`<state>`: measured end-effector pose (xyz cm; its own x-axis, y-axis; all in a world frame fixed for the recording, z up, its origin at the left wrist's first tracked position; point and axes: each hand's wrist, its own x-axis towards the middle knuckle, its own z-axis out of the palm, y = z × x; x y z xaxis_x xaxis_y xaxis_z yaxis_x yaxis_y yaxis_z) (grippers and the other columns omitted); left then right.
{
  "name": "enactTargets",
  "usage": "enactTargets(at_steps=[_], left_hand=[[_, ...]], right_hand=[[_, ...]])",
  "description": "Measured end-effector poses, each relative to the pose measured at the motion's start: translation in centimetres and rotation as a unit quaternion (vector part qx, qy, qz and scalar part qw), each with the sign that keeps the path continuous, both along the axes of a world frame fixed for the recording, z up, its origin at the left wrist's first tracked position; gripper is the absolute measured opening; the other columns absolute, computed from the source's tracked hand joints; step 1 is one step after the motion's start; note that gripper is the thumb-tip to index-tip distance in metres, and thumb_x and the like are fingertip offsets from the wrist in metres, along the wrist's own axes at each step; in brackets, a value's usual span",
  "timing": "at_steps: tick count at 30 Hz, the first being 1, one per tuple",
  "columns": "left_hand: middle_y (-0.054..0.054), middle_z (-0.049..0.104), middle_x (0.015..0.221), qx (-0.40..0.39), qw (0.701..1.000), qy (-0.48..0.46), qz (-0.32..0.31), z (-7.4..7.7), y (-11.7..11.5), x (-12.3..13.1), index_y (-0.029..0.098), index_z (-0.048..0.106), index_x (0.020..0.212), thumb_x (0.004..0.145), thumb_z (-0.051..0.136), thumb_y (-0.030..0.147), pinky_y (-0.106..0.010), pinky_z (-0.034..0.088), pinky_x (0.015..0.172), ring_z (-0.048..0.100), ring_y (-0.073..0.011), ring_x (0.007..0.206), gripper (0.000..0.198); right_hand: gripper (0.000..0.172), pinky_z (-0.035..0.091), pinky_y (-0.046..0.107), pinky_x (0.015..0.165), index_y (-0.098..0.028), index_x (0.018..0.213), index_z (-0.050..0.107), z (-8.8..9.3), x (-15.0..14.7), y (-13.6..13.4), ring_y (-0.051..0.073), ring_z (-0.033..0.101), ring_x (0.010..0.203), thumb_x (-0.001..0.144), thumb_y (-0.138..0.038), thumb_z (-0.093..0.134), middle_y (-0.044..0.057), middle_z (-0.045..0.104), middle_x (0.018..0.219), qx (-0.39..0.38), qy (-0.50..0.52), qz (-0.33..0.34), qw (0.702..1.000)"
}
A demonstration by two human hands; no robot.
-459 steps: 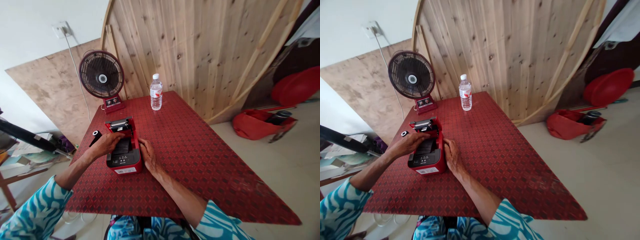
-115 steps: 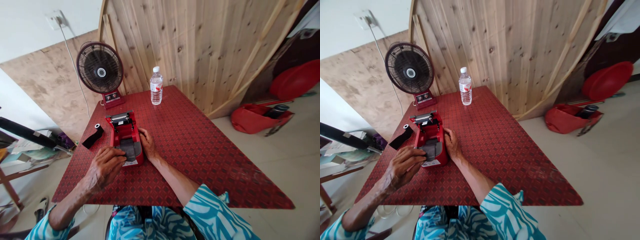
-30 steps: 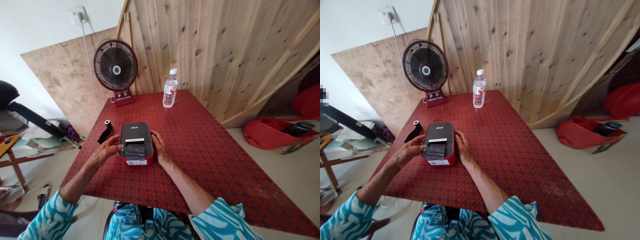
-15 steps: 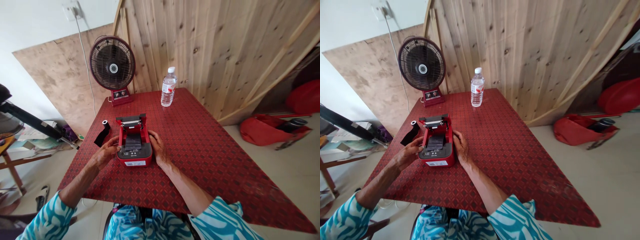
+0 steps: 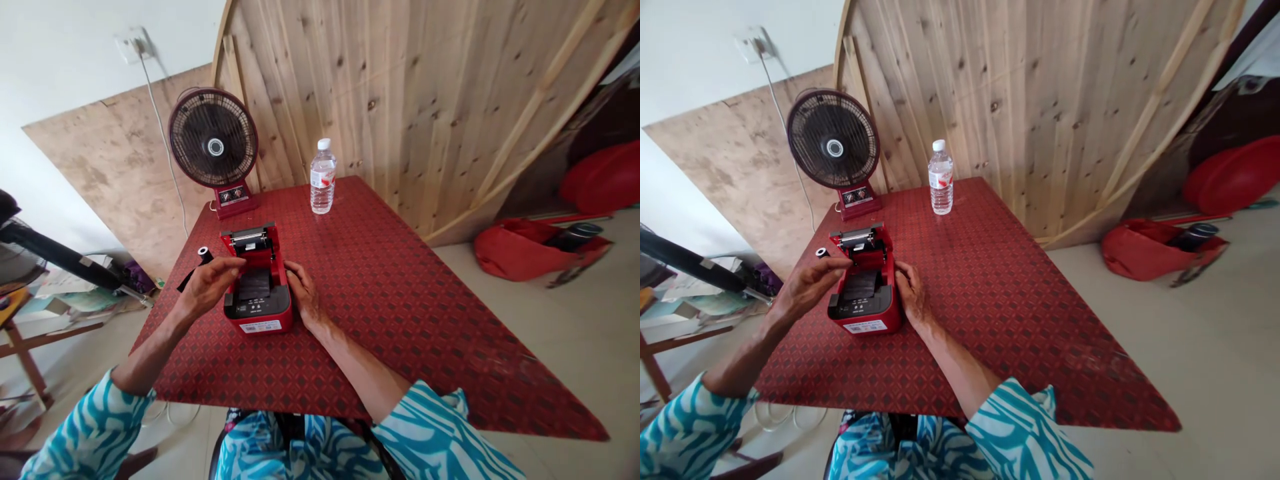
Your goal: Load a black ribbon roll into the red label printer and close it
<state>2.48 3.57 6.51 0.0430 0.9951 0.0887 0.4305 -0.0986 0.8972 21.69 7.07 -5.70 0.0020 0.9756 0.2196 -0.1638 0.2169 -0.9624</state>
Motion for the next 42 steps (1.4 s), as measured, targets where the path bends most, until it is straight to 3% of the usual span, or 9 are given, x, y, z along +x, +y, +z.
enactTargets(at_steps=[3,8,20,23,26,30,33,37,42], left_hand=[[-0.004,0.074,0.095,0.006,0.989,0.127,-0.080,0.6,3.0,1.5,0.025,0.076,0.089,0.076,0.066,0.034,-0.036,0.046,0.090,0.065,-0.0272,0.094,0.018],[-0.003,0.074,0.086,-0.018,0.940,0.300,-0.161,0.0,6.5,2.7,0.028,0.076,0.079,0.070,0.062,0.017,-0.035,0.044,0.086,0.066,-0.0283,0.088,0.019],[-0.003,0.070,0.076,-0.026,0.932,0.313,-0.182,-0.4,6.1,3.2,0.026,0.071,0.077,0.054,0.071,0.013,-0.033,0.045,0.076,0.064,-0.0278,0.080,0.027],[-0.004,0.072,0.085,-0.014,0.937,0.302,-0.174,0.4,5.3,3.3,0.026,0.072,0.085,0.057,0.070,0.014,-0.035,0.045,0.079,0.065,-0.0284,0.085,0.031],[-0.002,0.072,0.091,0.011,0.956,0.256,-0.146,2.4,3.5,2.4,0.026,0.071,0.099,0.060,0.070,0.018,-0.036,0.046,0.082,0.065,-0.0264,0.087,0.040],[-0.004,0.071,0.092,0.043,0.993,0.101,-0.045,5.7,1.9,-1.6,0.022,0.067,0.111,0.062,0.074,0.027,-0.033,0.051,0.075,0.065,-0.0226,0.080,0.051],[-0.002,0.071,0.084,0.073,0.996,0.015,0.050,6.6,2.7,-5.3,0.020,0.066,0.108,0.061,0.073,0.025,-0.031,0.053,0.075,0.066,-0.0198,0.076,0.047],[-0.001,0.069,0.079,0.058,0.991,-0.005,0.123,4.6,6.1,-7.8,0.018,0.062,0.095,0.057,0.071,0.023,-0.029,0.053,0.071,0.065,-0.0175,0.071,0.039],[-0.001,0.066,0.076,0.039,0.979,0.147,0.135,0.4,11.0,-7.0,0.019,0.059,0.083,0.058,0.066,0.021,-0.029,0.048,0.070,0.064,-0.0204,0.076,0.026]], right_hand=[[0.033,0.040,0.040,0.103,-0.026,0.110,0.065,0.0,0.0,0.1,0.022,0.057,0.114,0.087,-0.044,0.050,0.003,0.067,0.115,0.006,0.000,-0.006,1.000],[0.031,0.040,0.039,0.104,-0.027,0.110,0.065,0.3,0.0,0.1,0.021,0.057,0.114,0.087,-0.042,0.050,0.002,0.067,0.116,0.013,0.003,-0.003,1.000],[0.031,0.041,0.040,0.102,-0.027,0.109,0.065,0.0,-0.1,0.4,0.021,0.057,0.114,0.086,-0.042,0.050,0.003,0.067,0.115,0.014,0.002,-0.004,1.000],[0.032,0.041,0.040,0.101,-0.026,0.109,0.064,-0.1,-0.1,0.5,0.022,0.057,0.112,0.086,-0.043,0.050,0.003,0.067,0.114,0.011,0.001,-0.009,1.000],[0.032,0.042,0.039,0.101,-0.026,0.109,0.064,-0.1,-0.1,0.4,0.022,0.058,0.112,0.085,-0.043,0.050,0.004,0.067,0.114,0.012,0.000,-0.007,1.000],[0.033,0.042,0.040,0.101,-0.025,0.110,0.064,0.0,0.0,0.3,0.022,0.058,0.113,0.086,-0.043,0.049,0.004,0.067,0.116,0.006,-0.006,-0.003,1.000],[0.034,0.041,0.040,0.102,-0.025,0.112,0.064,0.0,0.1,0.2,0.022,0.057,0.114,0.087,-0.043,0.049,0.005,0.066,0.117,0.001,-0.010,-0.005,1.000],[0.033,0.042,0.041,0.102,-0.026,0.111,0.064,-0.3,0.0,0.3,0.022,0.058,0.113,0.086,-0.042,0.050,0.004,0.067,0.118,-0.010,-0.003,-0.008,1.000],[0.030,0.043,0.041,0.101,-0.027,0.109,0.066,-0.4,0.2,0.5,0.023,0.059,0.112,0.085,-0.041,0.052,0.003,0.068,0.117,-0.005,-0.008,-0.012,1.000]])
